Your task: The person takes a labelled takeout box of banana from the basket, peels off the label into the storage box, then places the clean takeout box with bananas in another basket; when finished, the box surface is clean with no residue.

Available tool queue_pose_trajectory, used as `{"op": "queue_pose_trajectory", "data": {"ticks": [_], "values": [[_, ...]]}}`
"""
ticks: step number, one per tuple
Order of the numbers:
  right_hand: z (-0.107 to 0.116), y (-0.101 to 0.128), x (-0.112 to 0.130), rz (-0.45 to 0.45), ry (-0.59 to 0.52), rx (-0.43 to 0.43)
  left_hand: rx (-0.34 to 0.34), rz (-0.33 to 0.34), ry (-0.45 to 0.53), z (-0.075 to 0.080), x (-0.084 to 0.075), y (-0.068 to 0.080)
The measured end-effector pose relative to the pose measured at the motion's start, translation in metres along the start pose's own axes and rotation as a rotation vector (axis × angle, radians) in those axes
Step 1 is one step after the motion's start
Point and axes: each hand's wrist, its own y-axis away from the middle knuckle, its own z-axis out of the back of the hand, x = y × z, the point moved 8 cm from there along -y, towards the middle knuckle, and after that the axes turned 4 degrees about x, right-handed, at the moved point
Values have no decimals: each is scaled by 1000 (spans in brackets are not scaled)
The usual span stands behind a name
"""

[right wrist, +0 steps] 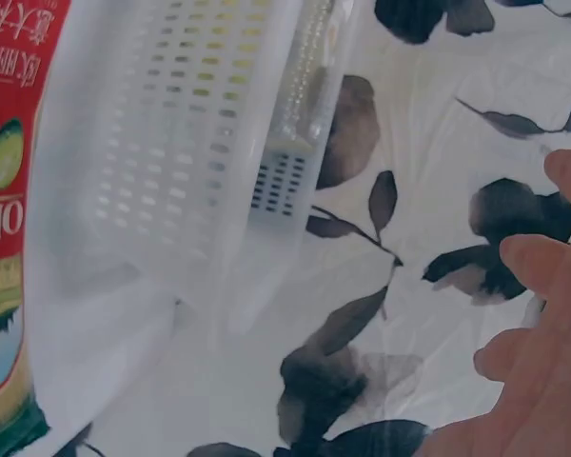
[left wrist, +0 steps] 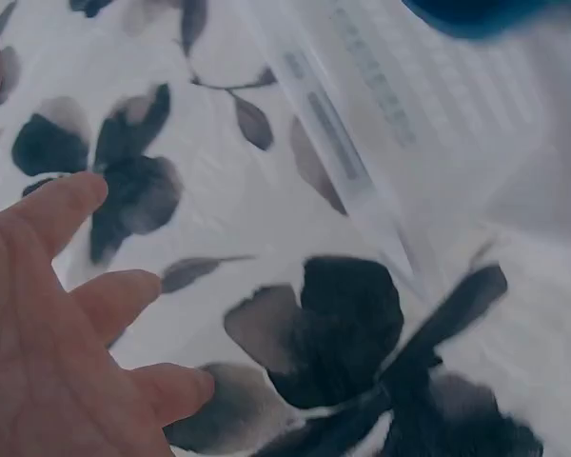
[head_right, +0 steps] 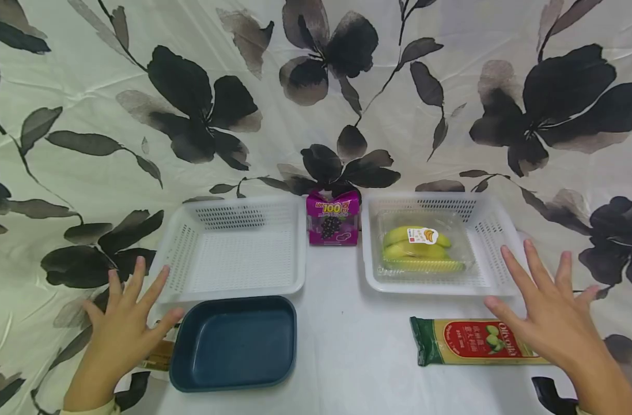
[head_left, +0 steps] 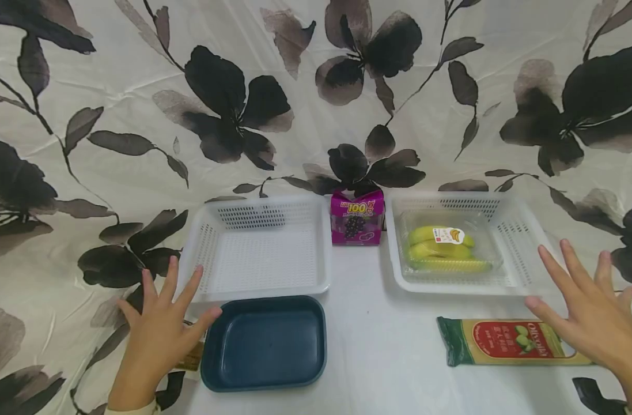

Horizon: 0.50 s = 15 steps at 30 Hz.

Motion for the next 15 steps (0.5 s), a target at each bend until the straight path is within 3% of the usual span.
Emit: {"op": "queue_pose_trajectory", "data": {"ticks": [3,8,11,15], "values": [[-2,-2,0,21,-55,-6,-65,-28,85,2,-13,1],[-6,-10,2,59,-195,-7,-163,-70,345,1,-42,1],[-6,-16,6,103,-271,-15,-199,-83,484,-3,-64,-4],[-5,-26,9,138,-334,-12,-241,-113,585,-9,-98,-13]]}}
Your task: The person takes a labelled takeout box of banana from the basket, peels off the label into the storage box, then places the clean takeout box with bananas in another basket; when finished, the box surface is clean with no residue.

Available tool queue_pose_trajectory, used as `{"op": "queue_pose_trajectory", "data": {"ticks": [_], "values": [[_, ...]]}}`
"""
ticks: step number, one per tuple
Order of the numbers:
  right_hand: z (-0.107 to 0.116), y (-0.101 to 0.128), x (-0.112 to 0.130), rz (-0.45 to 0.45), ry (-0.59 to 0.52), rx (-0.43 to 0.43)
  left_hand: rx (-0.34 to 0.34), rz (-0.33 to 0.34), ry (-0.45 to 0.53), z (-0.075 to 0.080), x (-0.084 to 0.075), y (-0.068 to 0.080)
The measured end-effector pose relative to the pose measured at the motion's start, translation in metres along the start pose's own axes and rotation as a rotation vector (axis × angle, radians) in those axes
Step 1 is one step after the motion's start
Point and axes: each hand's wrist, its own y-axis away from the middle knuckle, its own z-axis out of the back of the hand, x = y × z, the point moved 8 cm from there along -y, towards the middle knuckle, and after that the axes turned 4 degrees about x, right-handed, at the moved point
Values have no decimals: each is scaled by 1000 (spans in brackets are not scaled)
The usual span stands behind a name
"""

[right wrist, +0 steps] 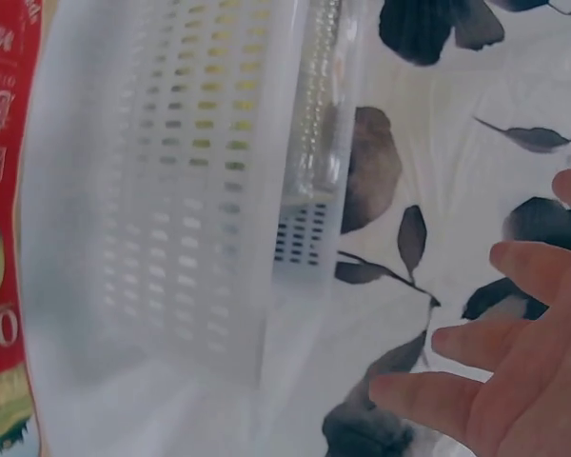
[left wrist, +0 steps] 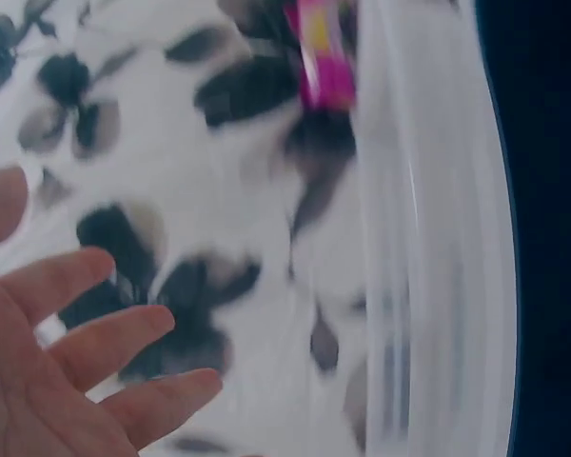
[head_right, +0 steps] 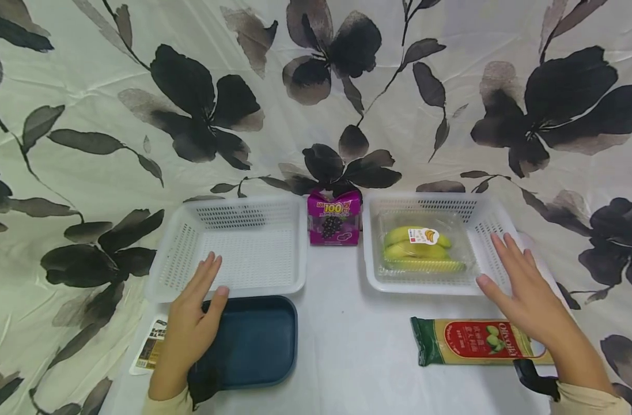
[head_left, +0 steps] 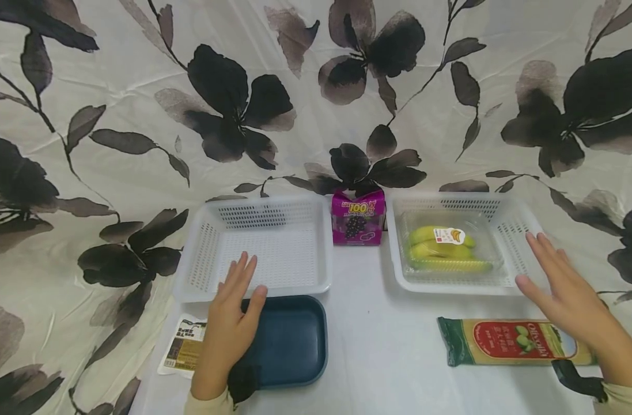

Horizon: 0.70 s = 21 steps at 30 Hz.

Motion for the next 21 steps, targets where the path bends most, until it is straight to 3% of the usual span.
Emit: {"op": "queue_pose_trajectory", "data": {"ticks": [5,14,21], "values": [[-3,-17,-7,-31,-90,52,15,-44,135,-34,-33,-15],[-20,-46,-28,-224,-202,236,165,50,489,-104,-73,-35],[-35,-58,-36,-304,-353,299,222,142,529,-147,-86,-43]]}}
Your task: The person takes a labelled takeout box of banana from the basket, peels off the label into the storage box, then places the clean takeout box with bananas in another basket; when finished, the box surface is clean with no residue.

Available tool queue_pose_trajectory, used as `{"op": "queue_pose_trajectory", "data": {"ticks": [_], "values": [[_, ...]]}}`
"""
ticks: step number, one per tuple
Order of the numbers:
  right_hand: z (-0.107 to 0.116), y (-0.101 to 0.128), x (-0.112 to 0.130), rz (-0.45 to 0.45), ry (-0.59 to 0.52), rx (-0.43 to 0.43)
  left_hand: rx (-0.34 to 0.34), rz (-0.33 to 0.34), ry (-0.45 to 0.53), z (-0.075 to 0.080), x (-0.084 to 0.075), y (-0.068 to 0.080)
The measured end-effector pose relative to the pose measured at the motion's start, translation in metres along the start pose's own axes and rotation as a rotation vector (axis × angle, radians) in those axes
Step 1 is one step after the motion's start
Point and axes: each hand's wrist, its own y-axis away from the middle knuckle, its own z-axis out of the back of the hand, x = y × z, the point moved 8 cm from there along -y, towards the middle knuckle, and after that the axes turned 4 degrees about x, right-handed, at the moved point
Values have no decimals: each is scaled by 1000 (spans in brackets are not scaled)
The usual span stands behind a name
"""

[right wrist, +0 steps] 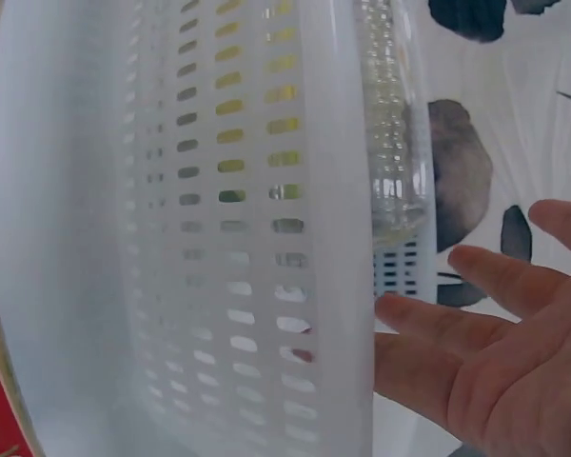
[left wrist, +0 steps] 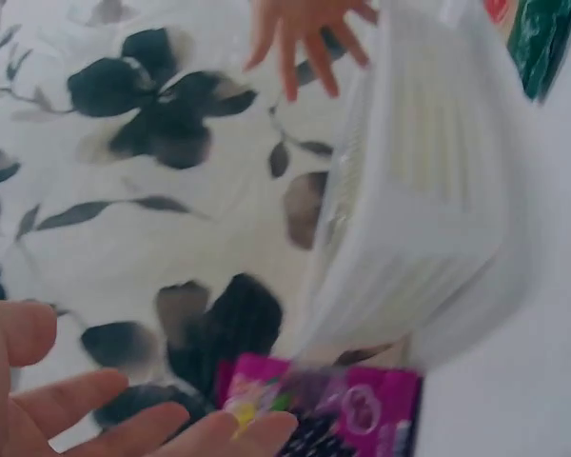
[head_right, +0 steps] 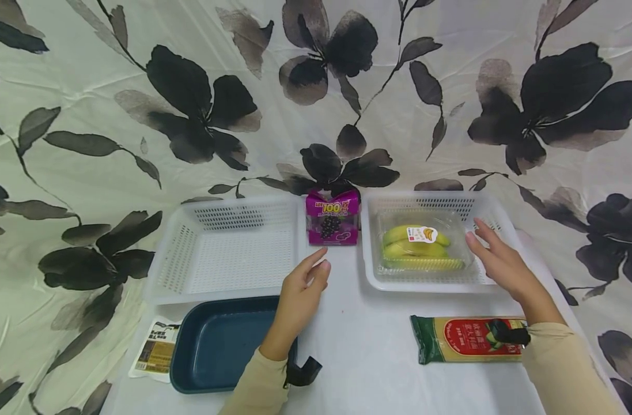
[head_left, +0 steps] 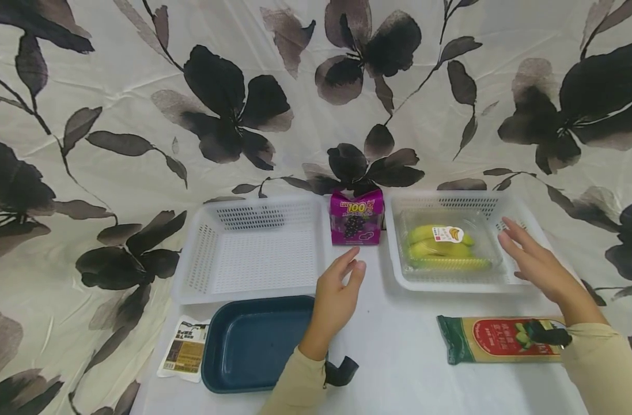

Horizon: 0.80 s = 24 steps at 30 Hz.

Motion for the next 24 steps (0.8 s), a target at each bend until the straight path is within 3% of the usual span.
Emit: {"op": "queue_pose_trajectory", "data": {"ticks": [5,10,19,24], "values": [[-5,-12,-5,-27,-52,32,34,36,-8,-28,6,-8],[-7,-21,-11,-34,-95,27,28,112,54,-50,21,-16],[-15,-26,-25,-68,-173,49,38,291,281,-77,56,-22],[-17,-30,-27,-46,-208,48,29,337,457,-88,69,-27]]}}
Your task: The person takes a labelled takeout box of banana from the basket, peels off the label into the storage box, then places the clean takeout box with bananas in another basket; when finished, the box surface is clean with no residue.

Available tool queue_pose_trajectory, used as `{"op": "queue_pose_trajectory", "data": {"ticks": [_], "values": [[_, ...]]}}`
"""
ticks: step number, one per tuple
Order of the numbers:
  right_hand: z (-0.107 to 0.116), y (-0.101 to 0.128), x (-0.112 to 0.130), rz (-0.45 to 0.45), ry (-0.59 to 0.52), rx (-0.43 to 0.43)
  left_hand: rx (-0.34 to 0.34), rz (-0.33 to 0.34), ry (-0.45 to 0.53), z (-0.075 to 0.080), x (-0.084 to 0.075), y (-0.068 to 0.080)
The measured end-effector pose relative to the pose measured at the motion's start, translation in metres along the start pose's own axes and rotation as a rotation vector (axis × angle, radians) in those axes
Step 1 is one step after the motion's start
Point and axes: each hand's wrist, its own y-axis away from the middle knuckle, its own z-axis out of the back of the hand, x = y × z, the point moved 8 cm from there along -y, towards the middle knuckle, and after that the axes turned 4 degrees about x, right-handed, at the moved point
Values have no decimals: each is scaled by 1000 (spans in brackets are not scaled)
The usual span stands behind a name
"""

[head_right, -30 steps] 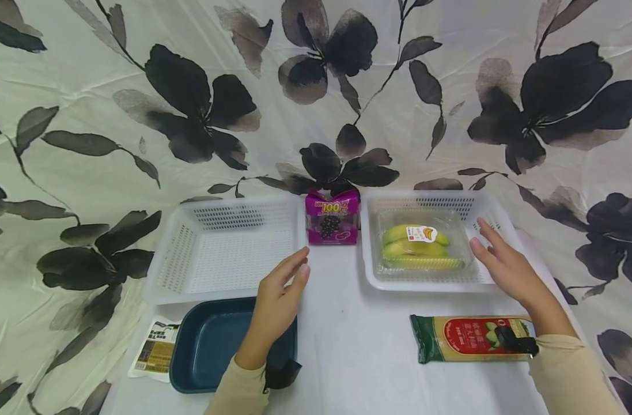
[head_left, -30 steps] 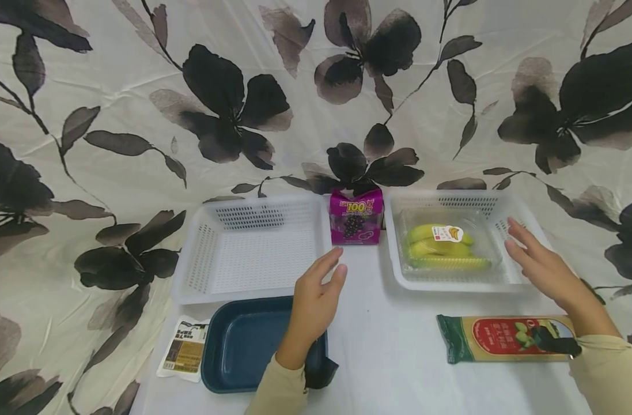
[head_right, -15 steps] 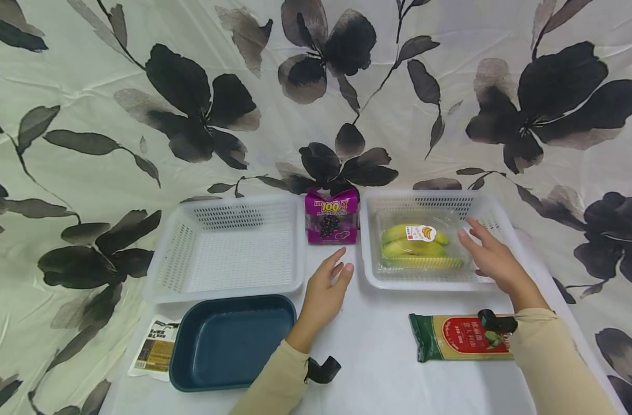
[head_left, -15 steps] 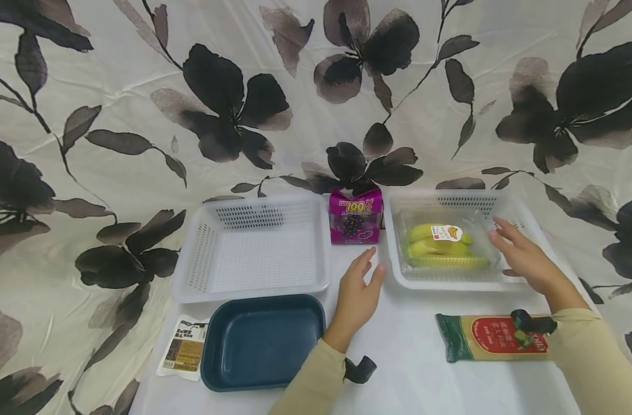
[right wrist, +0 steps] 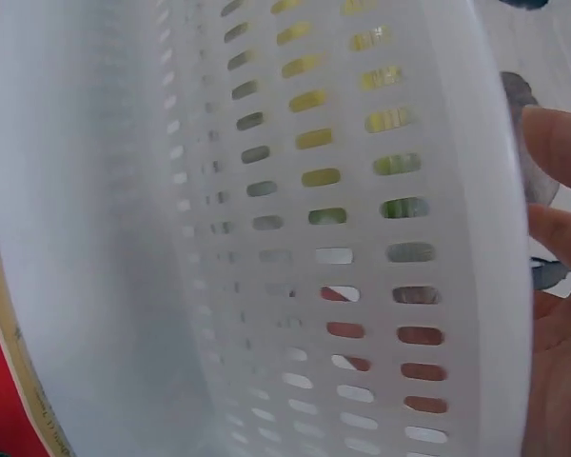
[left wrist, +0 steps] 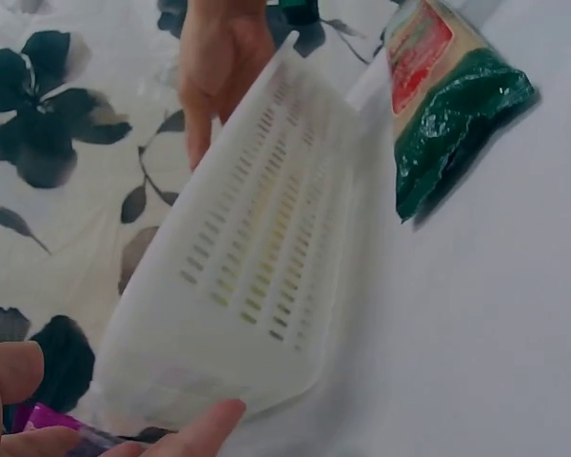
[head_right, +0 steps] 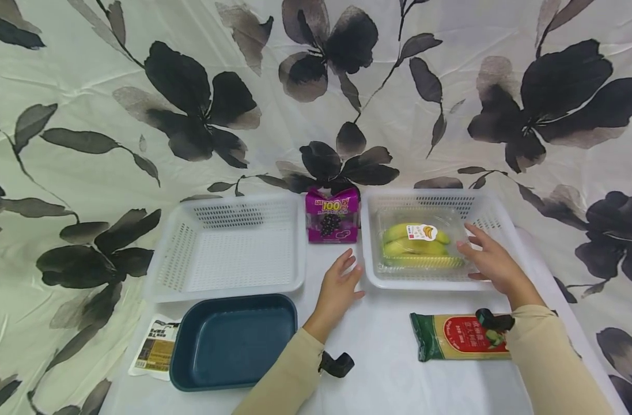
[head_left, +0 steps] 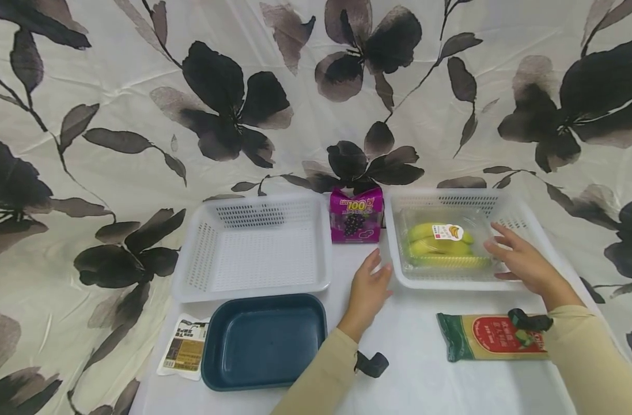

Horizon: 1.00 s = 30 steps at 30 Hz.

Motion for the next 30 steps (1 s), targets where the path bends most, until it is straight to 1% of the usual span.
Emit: {"op": "queue_pose_trajectory", "data": {"ticks": [3,6,9,12,16,19,25,30], "values": [[0,-2,0,11,-6,2,10,7,80,-5,6,-6],[0,-3,-1,10,7,-5,22,12,105,-10,10,-10],[1,-3,-2,1,13,-12,39,7,90,-18,9,-14],[1,-5,-4,-8,12,-8,40,5,45,-23,7,-17],[2,-8,-8,-24,10,-3,39,11,-13,-23,7,-20],[2,-10,-9,-30,9,-10,55,9,-30,-21,7,-22],[0,-11,-8,-30,9,-23,63,4,-20,-19,11,-24],[2,-10,-9,-29,4,-27,59,17,7,-21,13,-25]]}}
